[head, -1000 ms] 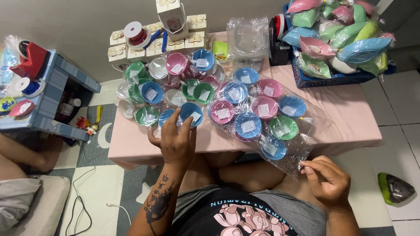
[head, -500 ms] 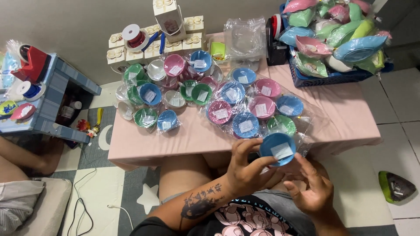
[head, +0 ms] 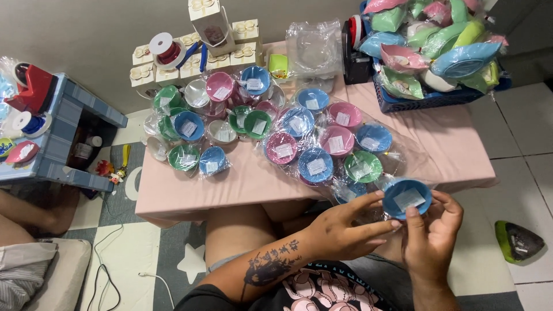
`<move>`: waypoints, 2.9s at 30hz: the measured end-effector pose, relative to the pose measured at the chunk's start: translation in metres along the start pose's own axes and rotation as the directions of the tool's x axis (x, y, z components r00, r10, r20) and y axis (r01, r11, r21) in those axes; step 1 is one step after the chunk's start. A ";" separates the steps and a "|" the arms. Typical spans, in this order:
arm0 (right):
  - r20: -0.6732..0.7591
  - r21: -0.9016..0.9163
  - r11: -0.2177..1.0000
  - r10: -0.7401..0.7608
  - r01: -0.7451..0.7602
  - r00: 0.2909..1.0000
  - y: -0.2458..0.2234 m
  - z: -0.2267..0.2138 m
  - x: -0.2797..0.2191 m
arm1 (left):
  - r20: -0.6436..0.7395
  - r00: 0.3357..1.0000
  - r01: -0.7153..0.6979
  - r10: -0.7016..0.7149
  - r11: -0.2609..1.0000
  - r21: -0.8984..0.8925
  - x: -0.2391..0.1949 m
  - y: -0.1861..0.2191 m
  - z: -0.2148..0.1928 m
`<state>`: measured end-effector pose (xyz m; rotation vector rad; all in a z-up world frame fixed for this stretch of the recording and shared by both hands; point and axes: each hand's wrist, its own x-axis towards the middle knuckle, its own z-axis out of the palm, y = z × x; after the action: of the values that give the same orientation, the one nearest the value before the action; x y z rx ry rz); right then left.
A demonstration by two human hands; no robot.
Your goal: The person places small colorful bowls into clear plastic bags and seals them one by one. The person handles bowls in various colors, folds the bag edges, and arranges the sealed packages on the table.
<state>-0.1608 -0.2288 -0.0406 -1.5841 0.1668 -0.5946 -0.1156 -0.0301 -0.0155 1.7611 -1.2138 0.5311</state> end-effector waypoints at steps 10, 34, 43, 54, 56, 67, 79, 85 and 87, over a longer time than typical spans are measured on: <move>-0.097 -0.397 0.907 -0.190 0.137 0.977 0.006 -0.054 0.025 | -0.041 0.999 0.007 0.014 0.881 0.472 -0.022 -0.041 -0.029; 0.436 -0.437 0.892 0.321 -0.113 0.841 -0.008 -0.017 0.054 | 0.031 0.996 0.053 -0.088 0.801 0.596 -0.029 -0.058 -0.026; 0.542 -0.515 0.857 0.312 0.015 0.781 -0.003 -0.018 0.062 | 0.018 0.995 0.074 -0.102 0.822 0.564 -0.029 -0.058 -0.025; 0.386 -0.388 0.918 0.085 0.078 0.918 0.048 0.004 0.033 | -0.075 0.989 0.146 -0.126 0.891 0.430 -0.039 -0.065 -0.007; 0.537 -0.364 0.805 -0.230 0.469 0.812 0.032 0.012 0.039 | -0.064 0.989 0.149 -0.134 0.888 0.435 -0.032 -0.059 -0.011; 0.604 -0.353 0.792 -0.214 0.498 0.768 0.060 0.000 0.042 | 0.003 0.975 0.180 -0.220 0.805 0.565 0.001 -0.052 -0.018; 0.435 -0.206 0.974 0.003 0.097 0.900 0.004 -0.026 0.026 | -0.088 0.993 0.111 -0.076 0.843 0.527 -0.017 -0.041 -0.054; 0.187 -0.287 0.912 -0.245 0.292 0.951 0.010 -0.030 0.010 | -0.324 0.936 0.328 -0.137 0.668 0.668 -0.075 -0.060 -0.100; 0.178 -0.306 0.884 -0.311 0.353 0.934 0.005 -0.024 0.009 | -0.362 0.918 0.390 -0.165 0.549 0.739 -0.099 -0.068 -0.120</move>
<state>-0.1626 -0.2544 -0.0428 -1.9959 -0.1098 -0.7606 -0.0801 0.1297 -0.0591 2.4837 -0.4580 1.2059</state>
